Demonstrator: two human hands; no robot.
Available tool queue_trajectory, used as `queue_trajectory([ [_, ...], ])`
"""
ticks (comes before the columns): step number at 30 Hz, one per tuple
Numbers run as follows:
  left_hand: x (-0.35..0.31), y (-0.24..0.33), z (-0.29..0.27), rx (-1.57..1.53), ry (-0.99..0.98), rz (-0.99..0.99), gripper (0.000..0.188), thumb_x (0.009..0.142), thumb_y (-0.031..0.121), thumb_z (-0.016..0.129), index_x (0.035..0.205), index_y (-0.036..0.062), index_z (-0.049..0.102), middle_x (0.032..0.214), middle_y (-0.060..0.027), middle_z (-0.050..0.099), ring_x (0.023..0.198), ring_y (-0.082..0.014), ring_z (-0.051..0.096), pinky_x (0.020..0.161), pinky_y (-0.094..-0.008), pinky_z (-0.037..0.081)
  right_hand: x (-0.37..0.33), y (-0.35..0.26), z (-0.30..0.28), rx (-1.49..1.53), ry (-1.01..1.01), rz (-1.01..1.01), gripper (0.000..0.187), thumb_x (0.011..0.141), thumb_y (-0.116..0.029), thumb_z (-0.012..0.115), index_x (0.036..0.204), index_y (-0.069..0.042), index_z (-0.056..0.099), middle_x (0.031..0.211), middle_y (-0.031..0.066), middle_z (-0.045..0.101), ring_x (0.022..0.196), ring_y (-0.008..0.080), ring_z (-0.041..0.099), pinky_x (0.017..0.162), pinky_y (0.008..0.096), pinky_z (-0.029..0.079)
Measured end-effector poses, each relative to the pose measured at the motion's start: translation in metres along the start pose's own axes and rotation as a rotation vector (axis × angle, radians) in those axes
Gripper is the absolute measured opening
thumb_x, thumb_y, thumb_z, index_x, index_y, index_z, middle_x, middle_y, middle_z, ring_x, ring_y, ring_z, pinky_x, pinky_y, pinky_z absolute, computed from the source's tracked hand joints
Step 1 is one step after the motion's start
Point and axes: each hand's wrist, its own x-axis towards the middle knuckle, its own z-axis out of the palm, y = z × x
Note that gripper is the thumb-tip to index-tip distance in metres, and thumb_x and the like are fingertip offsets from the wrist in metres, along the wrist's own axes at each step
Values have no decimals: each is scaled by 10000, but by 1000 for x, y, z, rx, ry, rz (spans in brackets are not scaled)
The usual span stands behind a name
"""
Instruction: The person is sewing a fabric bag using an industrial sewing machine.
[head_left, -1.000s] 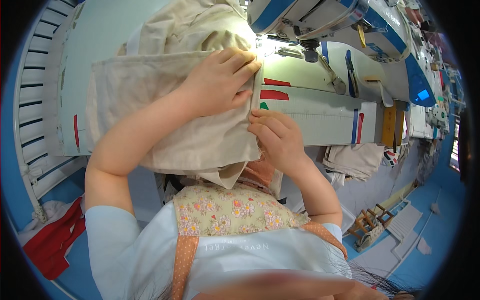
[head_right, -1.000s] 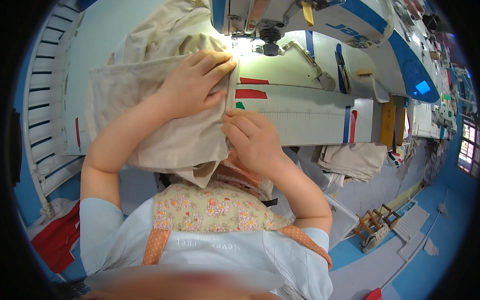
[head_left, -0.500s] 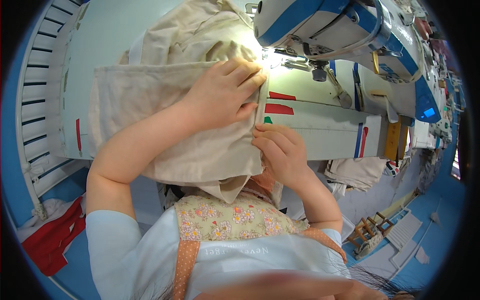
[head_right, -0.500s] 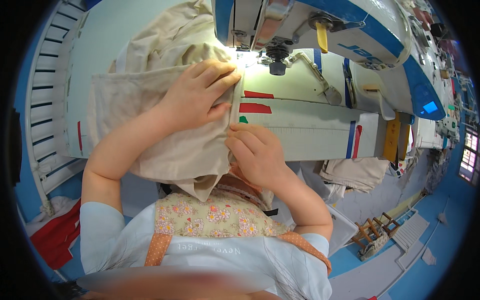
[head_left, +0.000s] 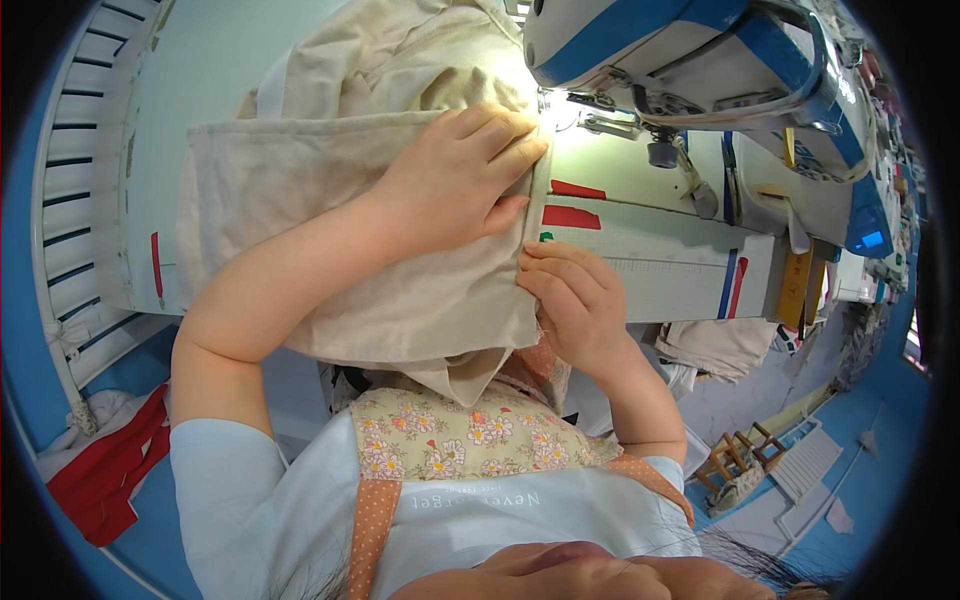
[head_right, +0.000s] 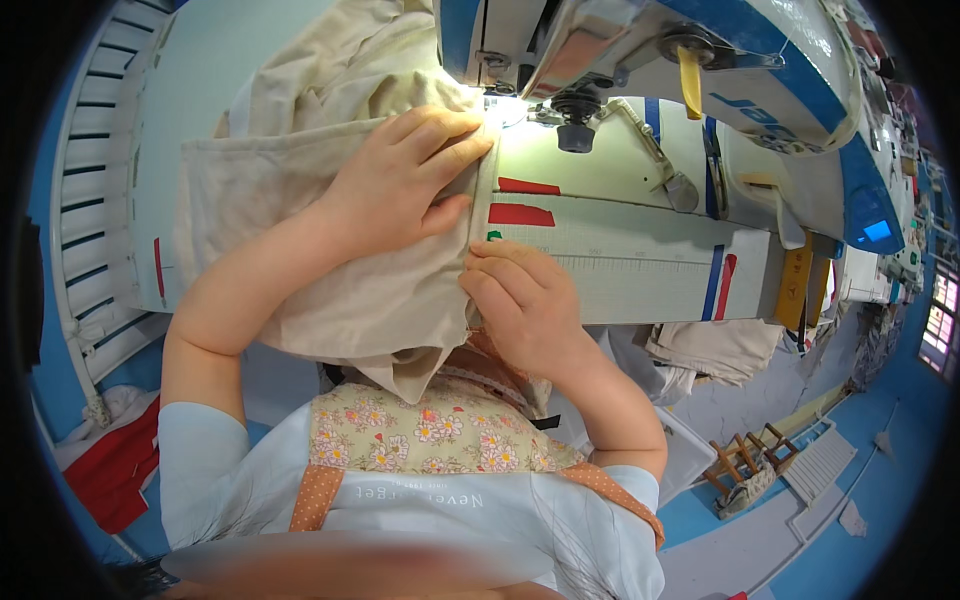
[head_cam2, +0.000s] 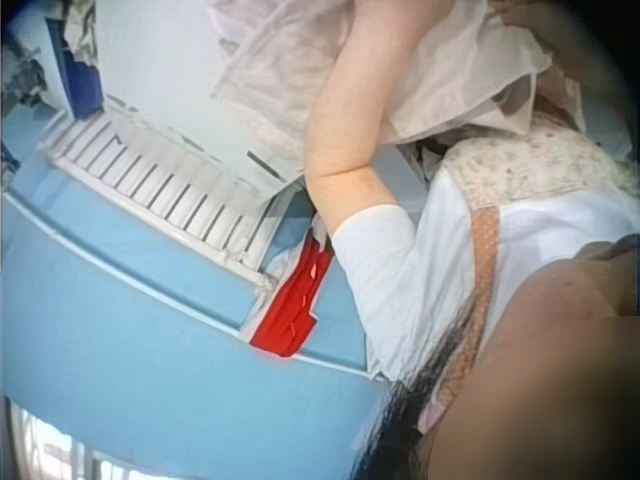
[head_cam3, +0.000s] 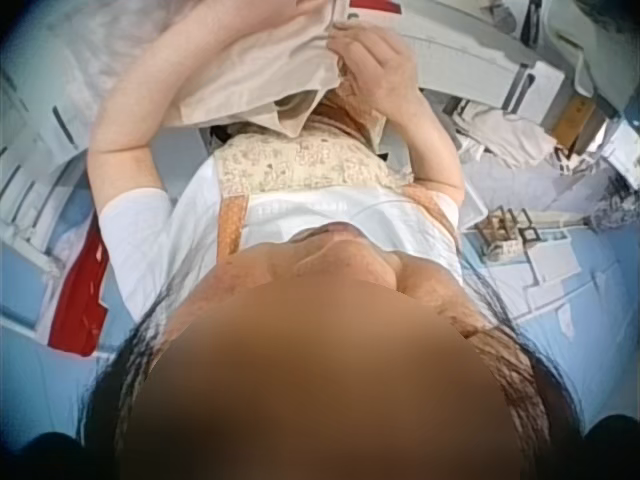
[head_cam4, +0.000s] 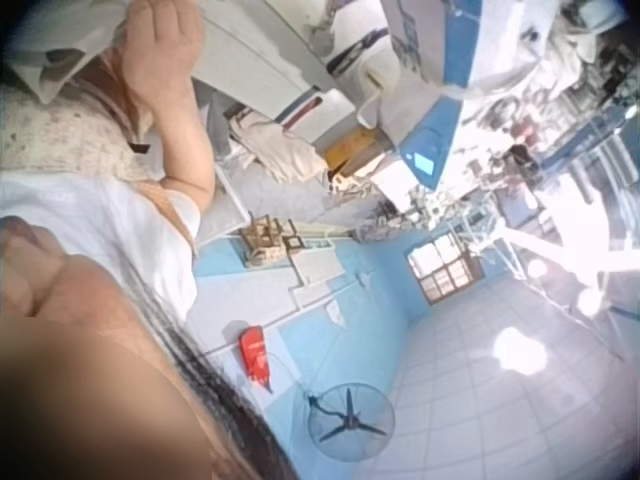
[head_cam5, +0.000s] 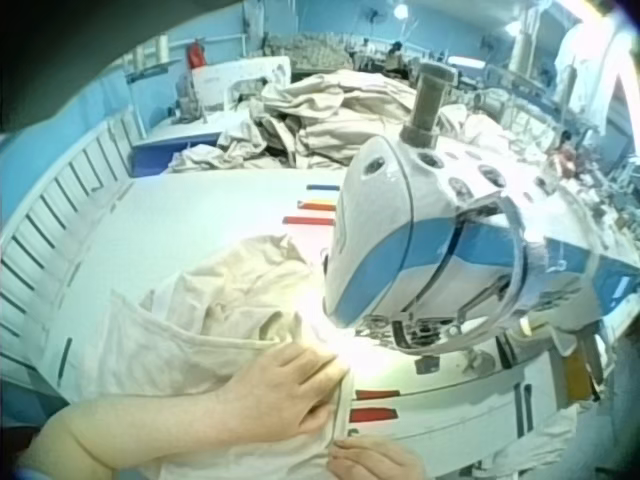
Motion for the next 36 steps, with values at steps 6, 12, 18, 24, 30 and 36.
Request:
queue_trajectory([
  [6,3,-5,4,-28,36,-1,599,781,177,741,1351,100,576,1288,-89,564,1189,-318,556,1003,-455,482,4,2,-1,-9,8,16,250,698,-55,682,948,-44,684,1010,91,703,1042,284,700,844,399,584],
  [12,10,-15,7,-75,84,25,561,771,130,749,1316,121,616,1247,-88,572,1141,-327,573,972,-439,502,11,10,-3,-22,1,-5,243,715,-67,681,956,-36,676,1021,96,699,1054,286,695,855,404,578],
  [18,16,-24,3,-93,41,33,517,783,102,743,1289,131,639,1229,-92,571,1128,-324,574,956,-434,507,18,18,-2,-55,6,-25,239,733,-99,679,963,-34,672,1028,95,694,1066,291,689,869,411,574],
  [24,13,-23,1,-136,25,38,519,785,93,752,1291,129,646,1212,-102,565,1129,-329,566,950,-435,503,27,23,-6,-103,-25,-15,245,733,-90,674,972,-40,668,1055,86,688,1082,283,683,876,401,573],
  [30,25,-38,-3,-81,39,128,463,771,114,786,1224,152,699,1147,-87,585,1080,-294,564,916,-407,507,35,28,-8,-151,-44,-22,260,716,-83,669,973,-42,660,1060,81,680,1099,274,678,889,389,571],
  [36,24,-51,-9,-94,-47,212,424,767,167,820,1182,179,732,1049,-81,626,1019,-273,601,885,-394,518,29,29,-1,-121,-70,6,334,669,-33,704,999,-59,659,1130,82,663,1142,291,656,925,401,560],
])
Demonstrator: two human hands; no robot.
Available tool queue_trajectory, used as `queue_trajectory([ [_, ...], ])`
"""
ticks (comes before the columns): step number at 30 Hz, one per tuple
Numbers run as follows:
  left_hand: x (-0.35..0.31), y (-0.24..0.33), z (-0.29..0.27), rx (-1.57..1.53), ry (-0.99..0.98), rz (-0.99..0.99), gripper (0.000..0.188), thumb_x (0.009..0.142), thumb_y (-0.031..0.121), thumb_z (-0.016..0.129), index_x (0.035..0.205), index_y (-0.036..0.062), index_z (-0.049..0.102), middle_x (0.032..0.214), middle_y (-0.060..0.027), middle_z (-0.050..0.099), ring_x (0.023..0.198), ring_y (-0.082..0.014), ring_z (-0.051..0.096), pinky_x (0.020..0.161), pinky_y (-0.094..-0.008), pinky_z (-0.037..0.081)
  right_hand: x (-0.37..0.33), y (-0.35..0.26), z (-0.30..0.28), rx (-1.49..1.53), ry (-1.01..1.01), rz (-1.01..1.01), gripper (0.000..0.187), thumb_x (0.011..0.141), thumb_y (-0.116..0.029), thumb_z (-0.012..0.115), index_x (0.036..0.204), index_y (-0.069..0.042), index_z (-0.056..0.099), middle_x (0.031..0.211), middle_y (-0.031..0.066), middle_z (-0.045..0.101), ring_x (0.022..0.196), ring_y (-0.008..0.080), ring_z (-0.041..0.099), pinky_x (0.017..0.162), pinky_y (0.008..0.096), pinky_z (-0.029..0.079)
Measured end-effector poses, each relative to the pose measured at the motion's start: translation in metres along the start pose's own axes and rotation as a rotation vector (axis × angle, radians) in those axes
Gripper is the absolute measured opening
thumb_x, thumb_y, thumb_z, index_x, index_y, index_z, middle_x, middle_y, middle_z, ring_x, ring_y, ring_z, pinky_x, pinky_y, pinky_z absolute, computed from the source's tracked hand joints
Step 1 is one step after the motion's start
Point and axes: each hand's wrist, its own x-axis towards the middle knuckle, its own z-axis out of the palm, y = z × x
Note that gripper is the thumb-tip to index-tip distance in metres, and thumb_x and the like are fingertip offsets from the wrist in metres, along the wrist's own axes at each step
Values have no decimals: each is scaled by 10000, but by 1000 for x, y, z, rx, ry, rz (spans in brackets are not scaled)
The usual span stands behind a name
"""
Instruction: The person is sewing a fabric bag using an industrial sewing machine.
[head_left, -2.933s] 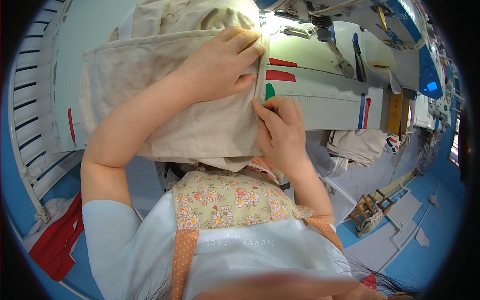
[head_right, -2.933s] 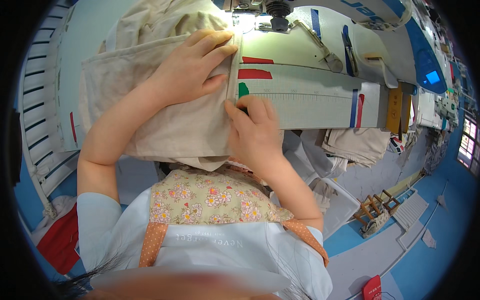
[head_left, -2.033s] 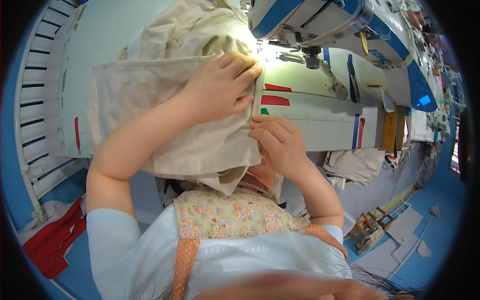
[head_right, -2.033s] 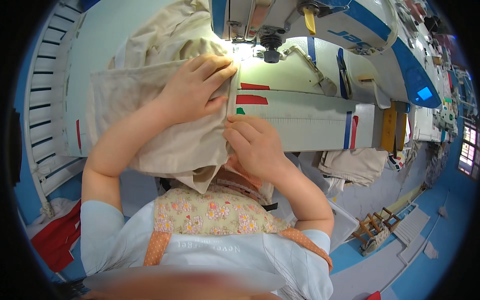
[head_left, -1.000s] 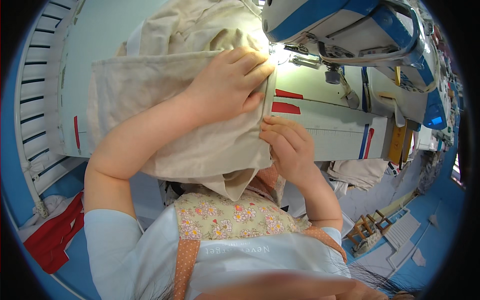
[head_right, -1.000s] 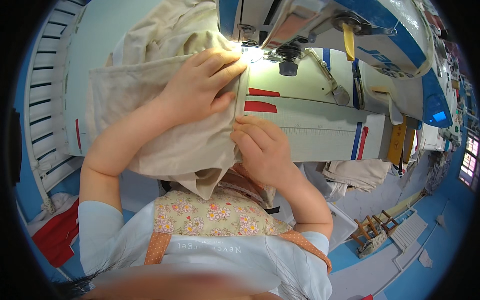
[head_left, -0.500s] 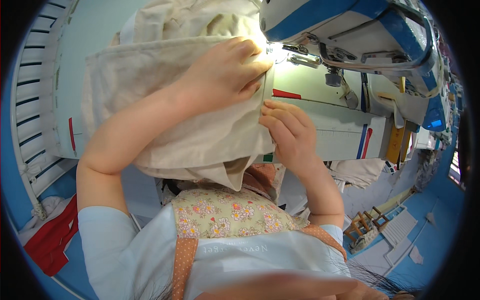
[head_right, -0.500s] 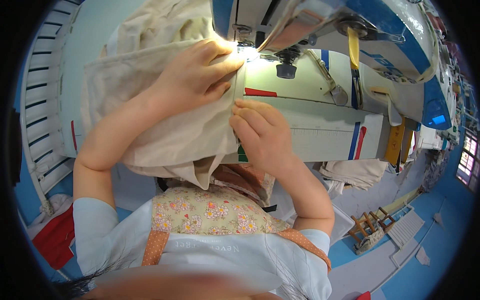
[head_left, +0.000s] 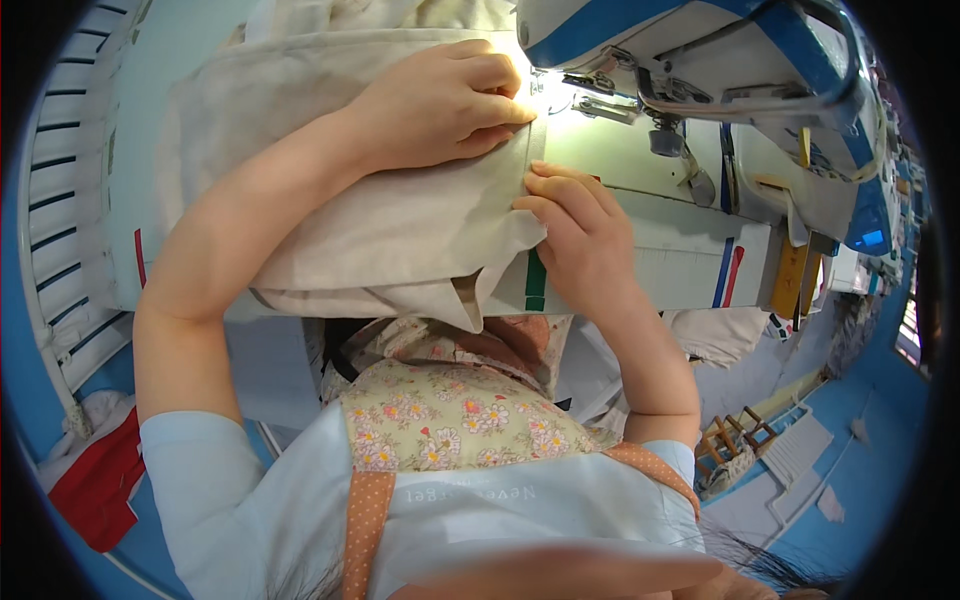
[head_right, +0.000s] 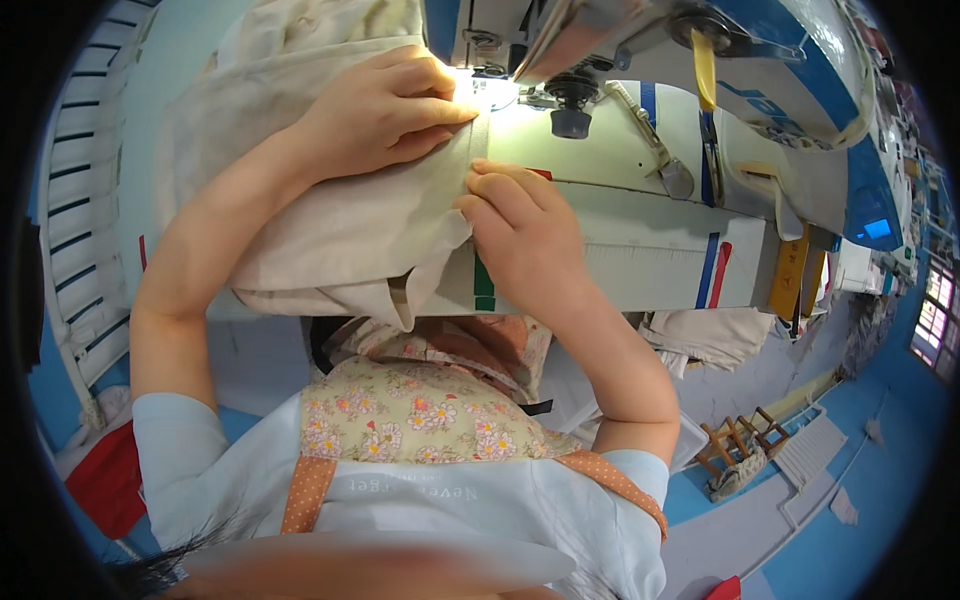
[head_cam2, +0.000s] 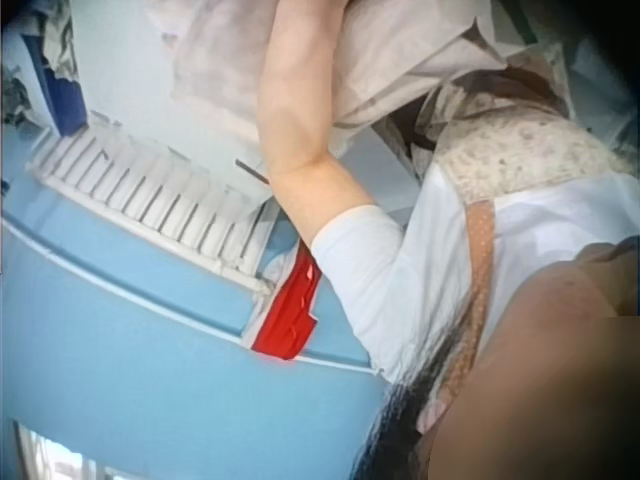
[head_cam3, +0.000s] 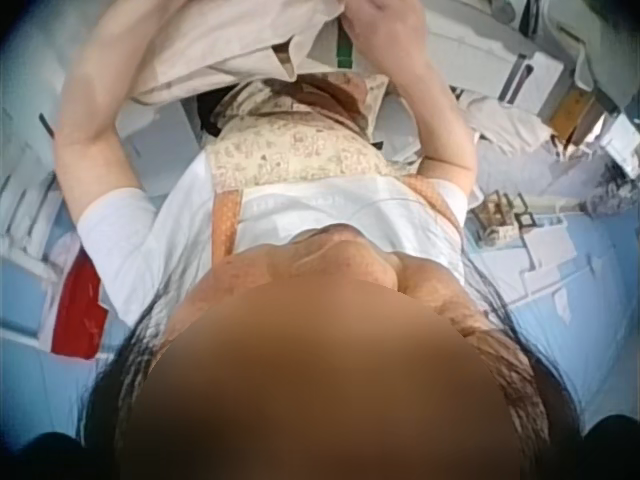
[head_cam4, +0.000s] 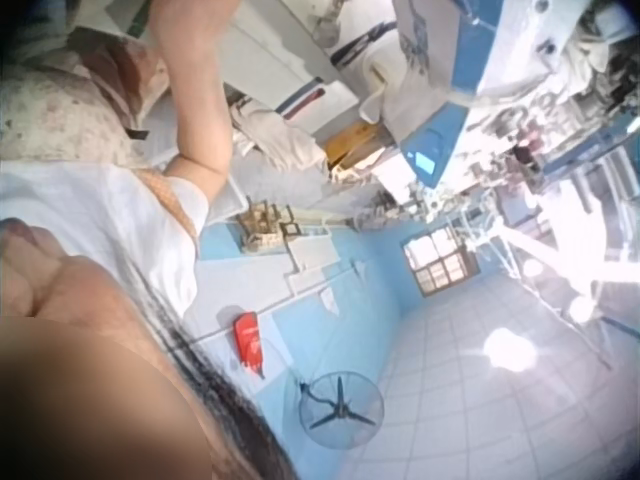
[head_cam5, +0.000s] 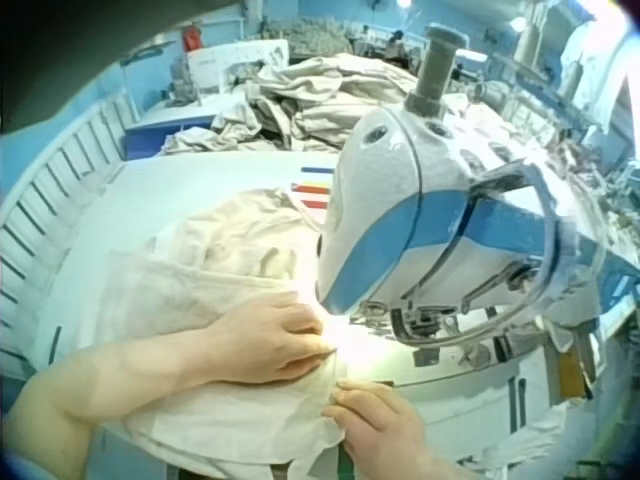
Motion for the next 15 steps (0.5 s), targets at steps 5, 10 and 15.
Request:
queue_trajectory([
  [5,-39,77,-29,-55,-78,-181,432,760,151,819,1174,108,706,1196,-104,658,1147,-329,622,965,-415,519,-15,-9,-3,61,40,59,442,615,27,730,1040,-69,661,1226,113,641,1206,340,609,1010,454,520],
  [10,-84,105,-38,-61,-50,-336,305,814,143,750,1099,53,687,1210,-134,684,1197,-356,628,1005,-446,510,-23,-15,1,161,75,124,565,590,15,753,1139,-54,637,1292,139,610,1282,383,548,1053,484,477],
  [15,-71,88,-59,-200,-106,-675,177,886,75,678,1058,33,690,1102,-144,714,1106,-305,676,954,-391,518,-28,-36,0,82,210,118,633,591,-9,776,1205,-58,632,1313,140,601,1276,380,552,1061,496,457],
])
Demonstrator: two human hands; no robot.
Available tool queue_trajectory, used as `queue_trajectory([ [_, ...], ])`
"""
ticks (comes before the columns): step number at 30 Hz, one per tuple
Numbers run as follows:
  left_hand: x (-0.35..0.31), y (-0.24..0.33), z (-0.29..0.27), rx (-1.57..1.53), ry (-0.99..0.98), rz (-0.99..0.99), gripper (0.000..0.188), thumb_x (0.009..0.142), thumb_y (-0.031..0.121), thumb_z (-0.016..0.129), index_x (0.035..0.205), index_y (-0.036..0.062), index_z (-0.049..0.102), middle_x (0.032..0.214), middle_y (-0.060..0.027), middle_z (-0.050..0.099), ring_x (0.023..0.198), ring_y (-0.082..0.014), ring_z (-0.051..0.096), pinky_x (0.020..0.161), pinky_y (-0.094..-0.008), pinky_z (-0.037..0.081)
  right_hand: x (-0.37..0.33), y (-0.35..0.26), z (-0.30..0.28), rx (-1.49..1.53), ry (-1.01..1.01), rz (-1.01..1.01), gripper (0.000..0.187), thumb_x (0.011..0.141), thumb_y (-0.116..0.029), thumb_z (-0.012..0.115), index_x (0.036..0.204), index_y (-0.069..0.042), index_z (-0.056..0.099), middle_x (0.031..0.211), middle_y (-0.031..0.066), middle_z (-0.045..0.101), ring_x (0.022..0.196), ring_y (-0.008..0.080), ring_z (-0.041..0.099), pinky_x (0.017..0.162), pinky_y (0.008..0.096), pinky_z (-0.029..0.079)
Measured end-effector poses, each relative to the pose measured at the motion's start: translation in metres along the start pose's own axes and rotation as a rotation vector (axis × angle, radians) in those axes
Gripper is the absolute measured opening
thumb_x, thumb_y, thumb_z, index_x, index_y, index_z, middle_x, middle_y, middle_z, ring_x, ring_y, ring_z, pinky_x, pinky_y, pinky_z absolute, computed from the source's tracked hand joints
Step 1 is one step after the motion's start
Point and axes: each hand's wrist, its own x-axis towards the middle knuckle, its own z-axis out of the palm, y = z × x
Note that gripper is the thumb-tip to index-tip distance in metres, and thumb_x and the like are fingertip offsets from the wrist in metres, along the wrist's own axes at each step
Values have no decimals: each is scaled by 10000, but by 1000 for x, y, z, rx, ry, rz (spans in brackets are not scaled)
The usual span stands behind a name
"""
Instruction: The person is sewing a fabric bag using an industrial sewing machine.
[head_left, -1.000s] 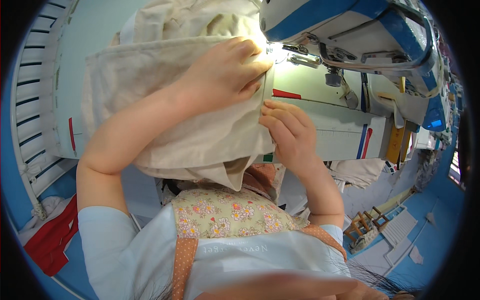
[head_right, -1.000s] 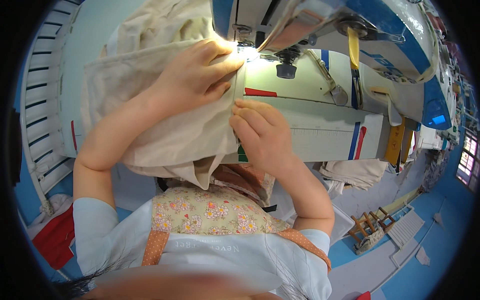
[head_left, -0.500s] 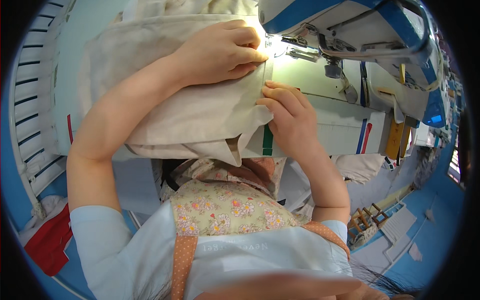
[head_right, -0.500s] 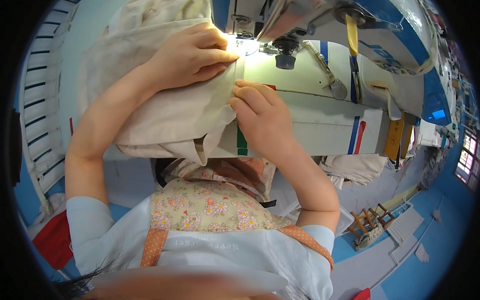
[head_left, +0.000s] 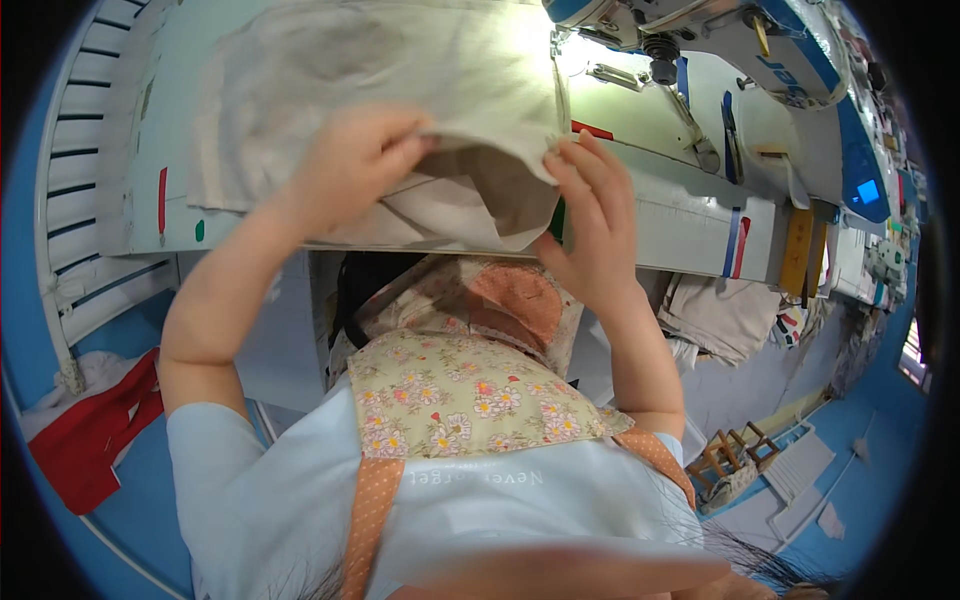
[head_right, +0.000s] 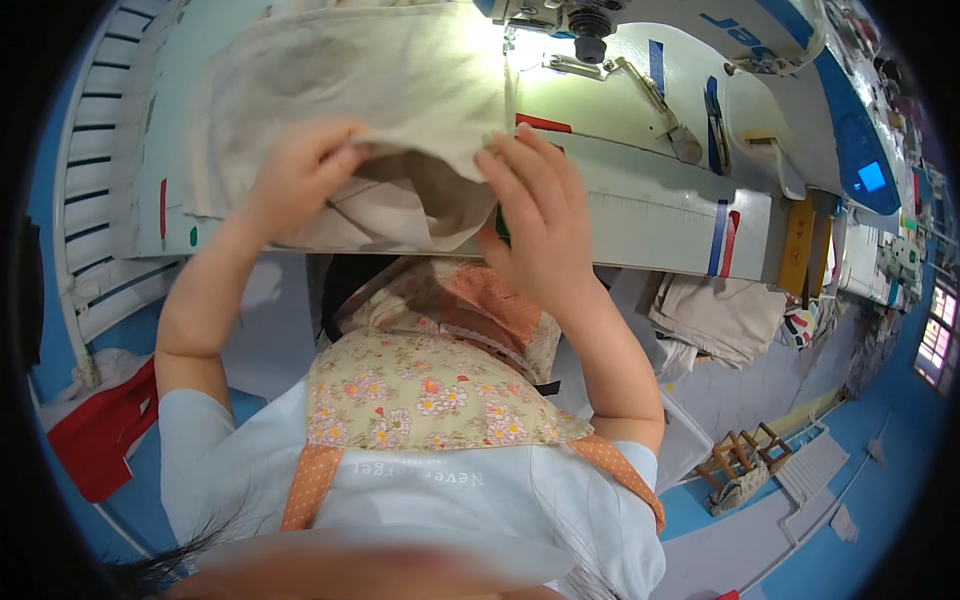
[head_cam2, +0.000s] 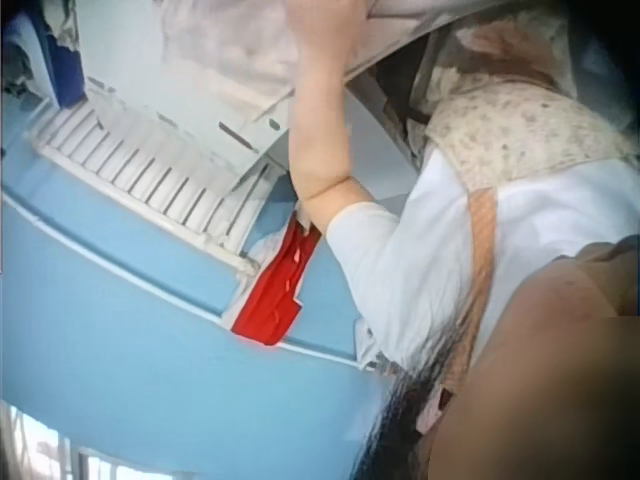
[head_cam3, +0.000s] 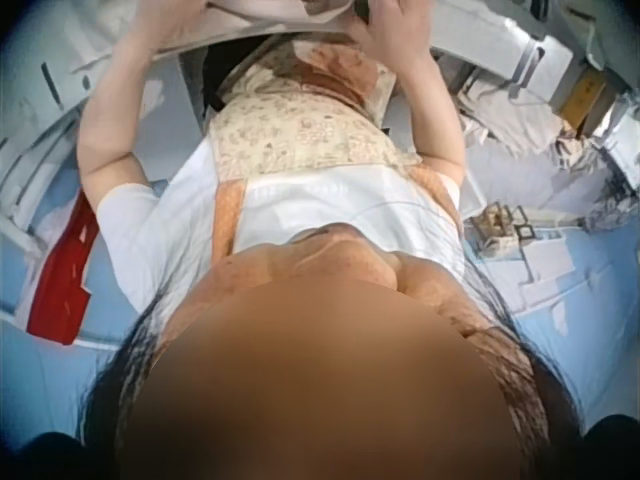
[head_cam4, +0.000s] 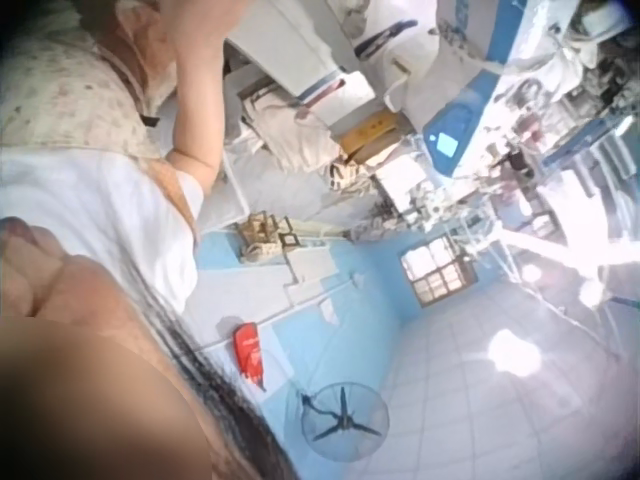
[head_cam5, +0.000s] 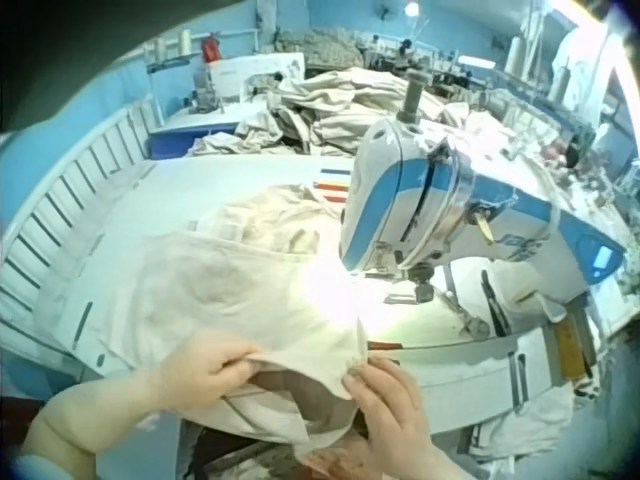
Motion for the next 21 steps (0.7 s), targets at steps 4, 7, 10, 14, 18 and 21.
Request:
queue_trajectory([
  [4,31,-19,-25,-39,466,-100,104,965,84,629,1037,37,689,1042,-129,714,992,-239,689,867,-353,522,-3,-20,-1,-11,-99,-165,640,594,-67,822,1209,-82,647,1182,98,635,1139,323,600,935,457,466],
  [7,23,0,-22,208,660,428,165,973,164,647,1094,58,684,1047,-105,712,947,-237,684,841,-346,522,-12,-20,14,19,-86,-89,545,599,-84,834,1119,-88,673,1009,48,643,977,288,604,829,426,442],
  [10,4,17,20,184,265,570,188,935,209,665,1068,77,666,1011,-100,690,924,-288,678,802,-378,538,-21,-18,17,69,-66,-59,395,614,-52,814,985,-92,686,949,33,644,978,287,604,839,432,444],
  [14,-16,18,15,402,-30,321,153,888,222,691,929,83,642,911,-78,646,855,-297,659,741,-419,546,-29,-19,16,134,-18,16,272,630,-23,794,862,-99,675,946,18,669,996,279,613,824,427,442],
  [18,-34,7,10,549,-66,285,217,879,197,714,1075,107,687,914,-61,654,862,-293,654,742,-399,547,-37,-26,21,66,55,-44,249,645,-23,783,851,-111,675,1021,11,695,1044,266,629,818,424,443],
  [21,-31,-2,8,379,69,308,163,898,243,700,943,86,695,914,-87,670,859,-304,663,722,-411,545,-40,-30,29,15,80,-58,235,661,-29,776,854,-121,679,1037,4,696,1065,260,636,817,424,442],
])
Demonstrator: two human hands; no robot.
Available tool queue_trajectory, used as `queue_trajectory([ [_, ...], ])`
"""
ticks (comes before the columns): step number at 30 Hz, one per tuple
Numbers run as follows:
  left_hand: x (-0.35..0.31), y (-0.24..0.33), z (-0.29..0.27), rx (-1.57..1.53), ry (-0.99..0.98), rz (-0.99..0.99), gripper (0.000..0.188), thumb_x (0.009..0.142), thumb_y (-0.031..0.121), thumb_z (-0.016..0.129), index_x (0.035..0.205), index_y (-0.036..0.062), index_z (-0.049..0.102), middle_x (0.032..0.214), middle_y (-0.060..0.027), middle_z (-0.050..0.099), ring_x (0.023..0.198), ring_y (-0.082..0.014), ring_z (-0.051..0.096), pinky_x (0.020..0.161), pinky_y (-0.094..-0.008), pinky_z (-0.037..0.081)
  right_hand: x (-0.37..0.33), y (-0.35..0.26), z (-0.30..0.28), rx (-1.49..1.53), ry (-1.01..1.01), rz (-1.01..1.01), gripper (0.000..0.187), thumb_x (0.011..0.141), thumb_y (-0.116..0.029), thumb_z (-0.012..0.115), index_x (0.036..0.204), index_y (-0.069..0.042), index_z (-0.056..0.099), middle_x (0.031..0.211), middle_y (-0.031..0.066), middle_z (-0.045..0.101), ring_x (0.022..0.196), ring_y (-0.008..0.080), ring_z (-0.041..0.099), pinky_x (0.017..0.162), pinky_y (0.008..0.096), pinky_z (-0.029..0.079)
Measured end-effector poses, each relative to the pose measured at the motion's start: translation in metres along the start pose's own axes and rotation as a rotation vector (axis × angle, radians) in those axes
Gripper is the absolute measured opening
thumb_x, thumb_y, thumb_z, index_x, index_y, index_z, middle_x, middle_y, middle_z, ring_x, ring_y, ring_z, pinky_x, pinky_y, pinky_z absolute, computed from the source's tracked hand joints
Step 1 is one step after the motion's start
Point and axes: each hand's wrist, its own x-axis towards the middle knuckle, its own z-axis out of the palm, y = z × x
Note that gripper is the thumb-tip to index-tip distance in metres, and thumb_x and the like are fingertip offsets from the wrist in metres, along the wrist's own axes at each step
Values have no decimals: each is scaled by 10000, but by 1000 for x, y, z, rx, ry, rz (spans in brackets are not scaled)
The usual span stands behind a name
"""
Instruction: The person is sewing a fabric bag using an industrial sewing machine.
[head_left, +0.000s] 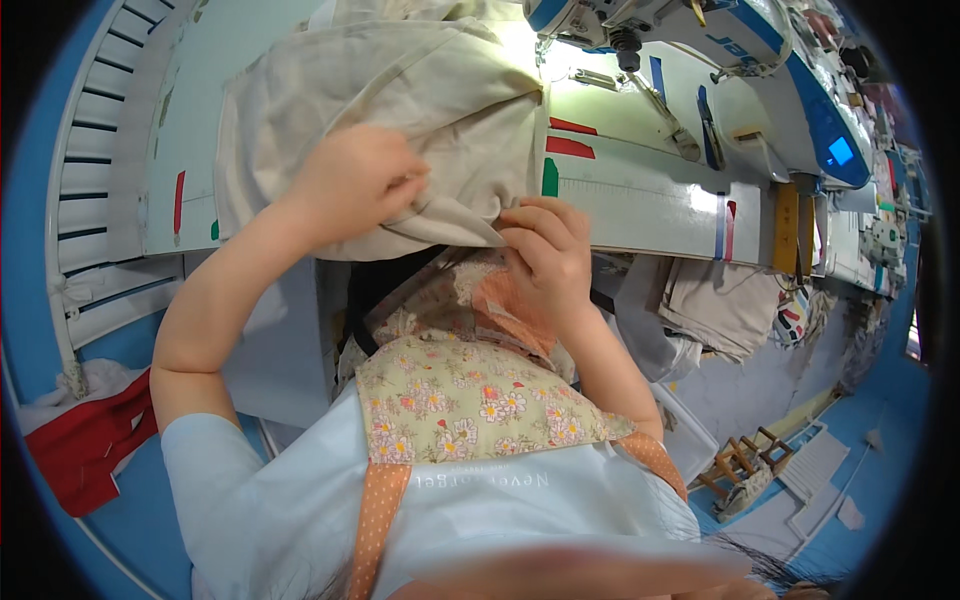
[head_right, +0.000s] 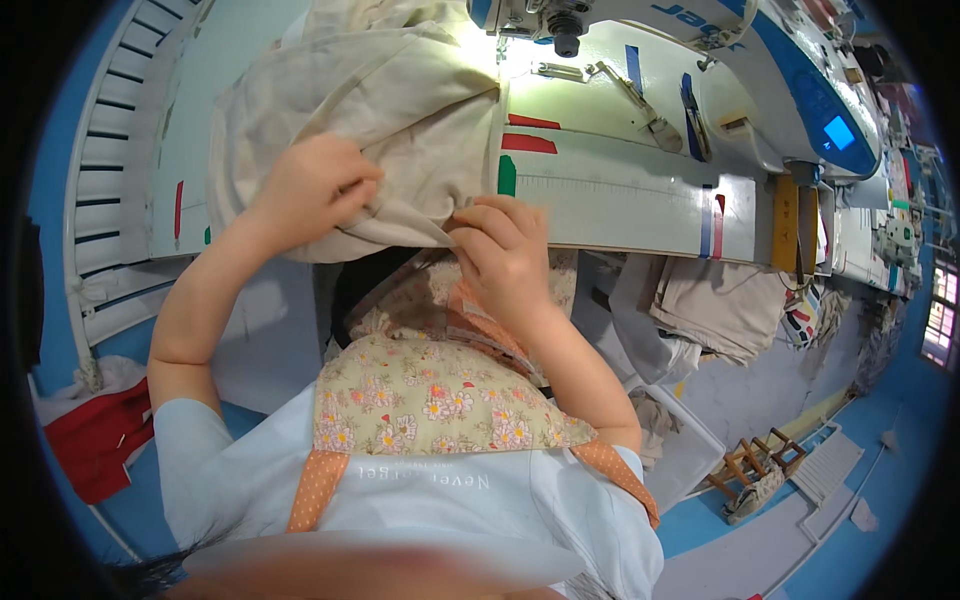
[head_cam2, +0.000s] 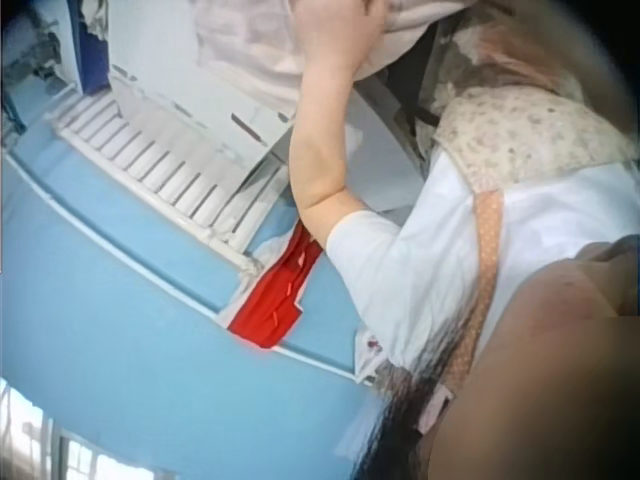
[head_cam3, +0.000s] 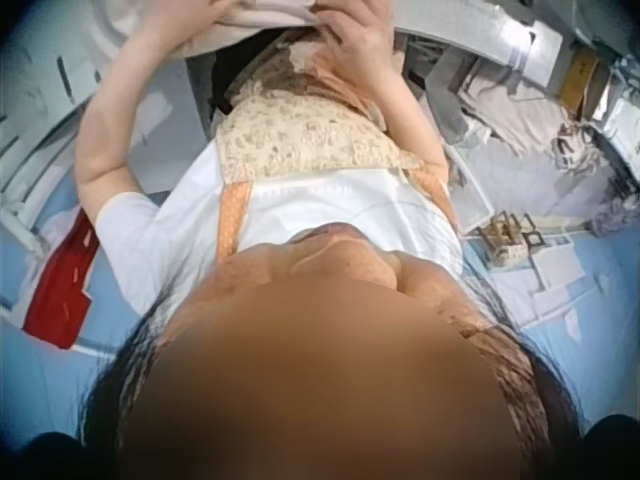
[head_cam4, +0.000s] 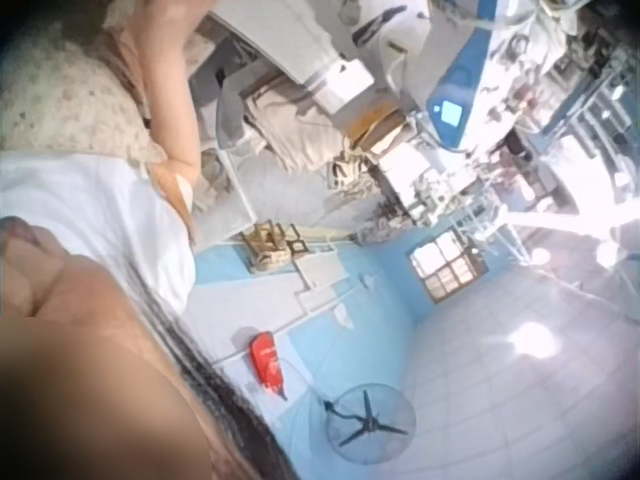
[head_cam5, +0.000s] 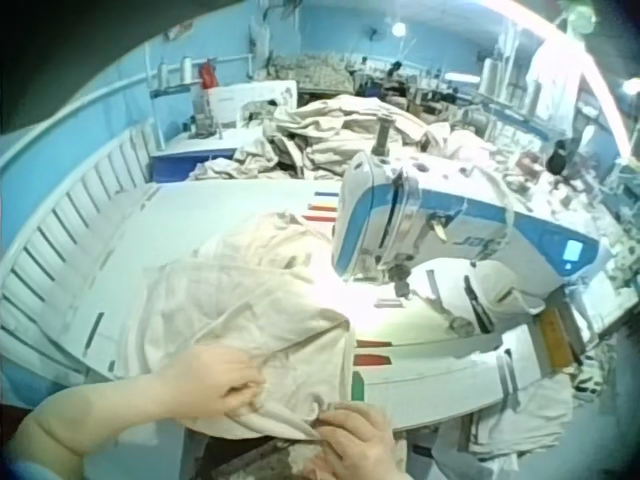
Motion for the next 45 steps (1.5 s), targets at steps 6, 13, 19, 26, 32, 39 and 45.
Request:
queue_trajectory([
  [6,79,-45,2,-58,507,-219,254,898,169,718,1111,31,706,948,-108,704,835,-260,662,741,-350,528,-3,-3,0,8,3,8,219,675,-38,761,858,-125,679,1048,-1,694,1055,254,641,812,409,443],
  [13,89,-11,-3,-605,226,-261,281,910,128,704,1166,11,692,878,-79,653,724,-207,601,696,-303,487,-3,-5,1,15,29,17,217,672,-42,760,858,-122,681,1051,0,697,1049,251,645,789,402,459],
  [19,50,37,34,-90,93,323,196,799,43,677,992,63,703,854,-90,601,830,-282,609,731,-383,508,-5,-6,1,34,78,-2,230,659,-21,766,857,-119,704,1059,27,682,1036,291,616,783,405,472],
  [26,39,33,42,-95,131,284,219,740,37,668,958,65,682,909,-89,609,883,-317,593,803,-411,504,-19,-12,-6,-34,124,160,276,614,23,816,851,-96,738,875,64,583,822,268,550,679,380,450],
  [32,38,33,46,-138,93,287,239,750,41,667,987,71,687,911,-80,600,895,-310,586,801,-412,502,-20,-10,-12,-29,60,135,278,633,13,792,878,-100,726,839,55,565,781,267,552,663,392,435],
  [39,33,34,42,-119,42,306,214,786,53,660,995,93,688,960,-56,595,928,-282,577,828,-396,486,-21,-11,-13,-22,60,153,268,648,13,752,888,-97,705,864,54,576,808,284,563,697,414,430],
  [45,32,29,33,-110,14,374,179,790,60,668,966,85,654,962,-47,594,940,-274,572,829,-392,486,-20,-10,-19,-8,20,161,258,672,27,736,905,-74,688,916,73,591,858,301,571,742,427,435],
])
